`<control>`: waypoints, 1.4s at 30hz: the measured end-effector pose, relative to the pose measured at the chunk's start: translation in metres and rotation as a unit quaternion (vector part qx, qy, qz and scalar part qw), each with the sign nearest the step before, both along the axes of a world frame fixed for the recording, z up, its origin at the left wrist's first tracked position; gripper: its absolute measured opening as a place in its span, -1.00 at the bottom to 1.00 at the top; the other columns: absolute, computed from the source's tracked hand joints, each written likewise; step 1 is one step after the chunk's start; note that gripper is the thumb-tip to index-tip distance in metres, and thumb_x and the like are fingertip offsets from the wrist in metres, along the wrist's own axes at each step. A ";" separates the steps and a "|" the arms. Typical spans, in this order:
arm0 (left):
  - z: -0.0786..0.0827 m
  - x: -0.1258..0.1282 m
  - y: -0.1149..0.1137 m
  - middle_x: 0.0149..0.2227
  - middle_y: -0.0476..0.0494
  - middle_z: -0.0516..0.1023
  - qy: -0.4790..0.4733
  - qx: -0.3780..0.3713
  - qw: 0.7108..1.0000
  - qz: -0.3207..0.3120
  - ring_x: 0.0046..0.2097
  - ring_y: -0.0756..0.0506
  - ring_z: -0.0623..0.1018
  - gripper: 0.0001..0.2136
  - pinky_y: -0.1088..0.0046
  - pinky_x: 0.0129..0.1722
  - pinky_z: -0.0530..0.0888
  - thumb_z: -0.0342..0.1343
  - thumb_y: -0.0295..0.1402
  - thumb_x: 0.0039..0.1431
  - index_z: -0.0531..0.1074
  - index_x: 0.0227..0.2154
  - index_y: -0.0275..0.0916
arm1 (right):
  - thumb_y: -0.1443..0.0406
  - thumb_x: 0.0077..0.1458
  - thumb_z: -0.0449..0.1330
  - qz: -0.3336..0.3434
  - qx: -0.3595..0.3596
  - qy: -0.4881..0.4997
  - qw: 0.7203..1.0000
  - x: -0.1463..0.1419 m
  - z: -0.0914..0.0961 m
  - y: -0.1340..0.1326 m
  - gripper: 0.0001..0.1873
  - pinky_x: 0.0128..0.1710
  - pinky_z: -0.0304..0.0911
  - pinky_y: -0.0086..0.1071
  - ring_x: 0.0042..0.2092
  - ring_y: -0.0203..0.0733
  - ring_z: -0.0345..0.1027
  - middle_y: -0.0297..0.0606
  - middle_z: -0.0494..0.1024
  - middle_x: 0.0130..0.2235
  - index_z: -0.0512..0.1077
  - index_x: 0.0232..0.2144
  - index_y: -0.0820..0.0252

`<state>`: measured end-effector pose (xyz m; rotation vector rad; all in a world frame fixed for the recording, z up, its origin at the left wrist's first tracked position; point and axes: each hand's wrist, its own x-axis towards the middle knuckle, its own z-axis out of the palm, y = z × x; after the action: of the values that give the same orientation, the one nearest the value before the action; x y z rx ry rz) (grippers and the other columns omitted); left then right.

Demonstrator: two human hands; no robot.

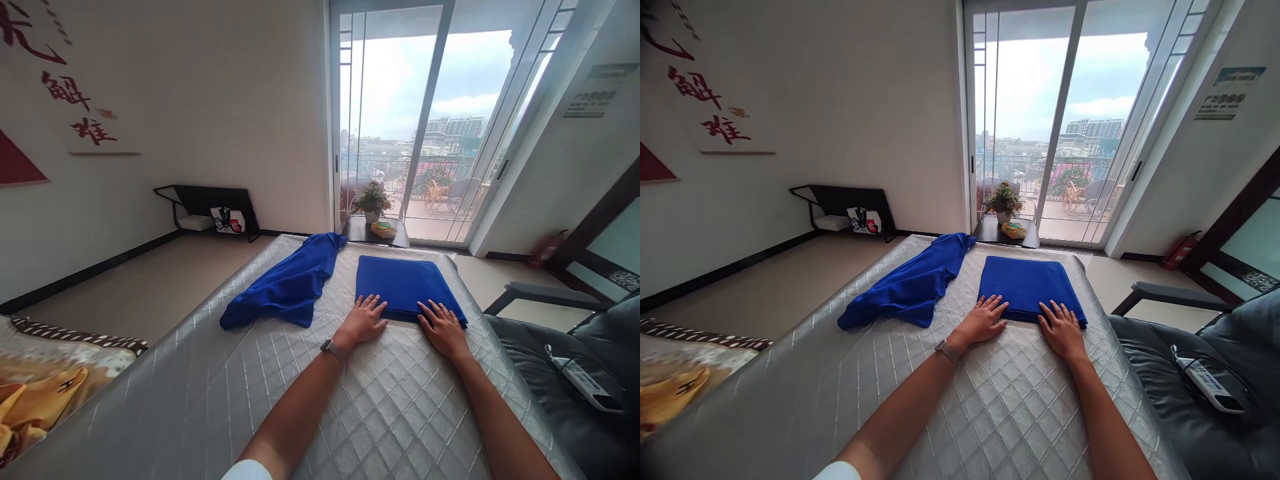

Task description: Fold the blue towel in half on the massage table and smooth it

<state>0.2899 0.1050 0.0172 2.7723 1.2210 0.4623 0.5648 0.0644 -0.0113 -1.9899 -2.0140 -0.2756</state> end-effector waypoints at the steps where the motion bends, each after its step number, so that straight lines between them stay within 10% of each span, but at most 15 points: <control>1: 0.005 -0.002 0.003 0.39 -0.19 0.22 0.002 -0.011 1.000 -0.003 0.39 -0.20 0.19 -0.50 0.10 0.34 0.15 -0.07 -0.05 0.40 0.24 0.32 -0.10 | 0.03 0.34 -0.10 0.001 -0.001 0.001 1.000 0.002 -0.001 0.001 -0.45 0.35 -0.03 0.05 0.38 0.02 0.05 -0.30 0.29 0.35 0.25 0.31 -0.15; 8: 0.051 -0.092 0.033 0.00 -0.24 0.57 -0.001 -0.039 0.960 0.277 0.06 -0.21 0.52 -0.76 0.24 0.07 0.38 0.02 -0.26 0.35 0.55 -0.07 -0.13 | 0.02 0.34 -0.11 0.000 -0.005 -0.002 1.000 0.006 -0.002 0.004 -0.44 0.36 -0.04 0.05 0.39 0.02 0.03 -0.28 0.29 0.35 0.26 0.31 -0.13; 13: 0.047 -0.148 0.039 -0.02 -0.27 0.57 -0.010 -0.075 0.897 0.435 0.07 -0.29 0.49 -0.81 0.17 0.00 0.40 0.15 -0.32 0.19 0.55 -0.15 -0.16 | 0.03 0.34 -0.10 -0.003 -0.007 -0.001 1.000 0.007 -0.002 0.004 -0.44 0.36 -0.04 0.05 0.39 0.02 0.04 -0.28 0.29 0.35 0.27 0.31 -0.11; 22: 0.057 -0.146 0.042 -0.06 -0.26 0.62 -0.085 -0.033 0.875 0.476 -0.03 -0.20 0.57 -0.72 0.32 -0.12 0.42 -0.13 -0.32 0.41 0.49 -0.07 -0.19 | 0.04 0.31 -0.08 0.006 0.013 -0.004 1.000 0.010 -0.005 0.007 -0.45 0.35 0.00 0.05 0.37 0.03 0.08 -0.27 0.33 0.32 0.32 0.27 -0.10; 29: 0.119 -0.159 0.021 -0.10 -0.28 0.60 -0.342 0.276 0.777 0.451 -0.06 -0.20 0.57 -0.70 0.29 -0.06 0.40 -0.18 -0.24 0.47 0.43 -0.06 -0.25 | 0.05 0.31 -0.06 0.007 0.021 -0.001 1.000 0.011 -0.006 0.008 -0.46 0.34 0.01 0.05 0.36 0.02 0.10 -0.26 0.34 0.32 0.33 0.27 -0.10; 36: 0.185 -0.142 -0.050 -0.21 -0.18 0.53 -0.499 0.454 0.658 0.337 -0.23 -0.07 0.56 -0.66 0.38 -0.22 0.44 -0.17 -0.12 0.47 0.39 -0.11 -0.25 | 0.03 0.31 -0.10 0.006 0.010 -0.001 1.000 0.010 -0.004 0.007 -0.43 0.35 -0.02 0.04 0.37 0.04 0.07 -0.26 0.32 0.33 0.32 0.28 -0.08; 39: 0.207 -0.126 -0.092 -0.33 -0.03 0.49 -0.508 0.425 0.693 0.285 -0.40 0.01 0.50 -0.70 0.47 -0.38 0.39 -0.12 -0.10 0.45 0.39 -0.13 -0.21 | 0.02 0.30 -0.09 0.008 0.014 0.003 1.000 0.011 -0.005 0.007 -0.44 0.34 -0.01 0.05 0.37 0.04 0.08 -0.27 0.34 0.32 0.32 0.27 -0.10; 42: 0.221 -0.106 -0.131 -0.51 0.11 0.42 -0.418 0.308 0.831 0.200 -0.54 0.05 0.42 -0.80 0.53 -0.51 0.28 -0.06 -0.18 0.45 0.40 -0.15 -0.14 | 0.01 0.28 -0.09 0.007 0.018 0.013 1.000 0.011 -0.004 0.006 -0.43 0.33 0.00 0.06 0.36 0.04 0.09 -0.26 0.35 0.31 0.32 0.26 -0.09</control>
<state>0.1840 -0.0258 0.2380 2.0983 1.5192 2.1442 0.5756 0.0701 -0.0157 -1.9458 -1.9930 -0.2809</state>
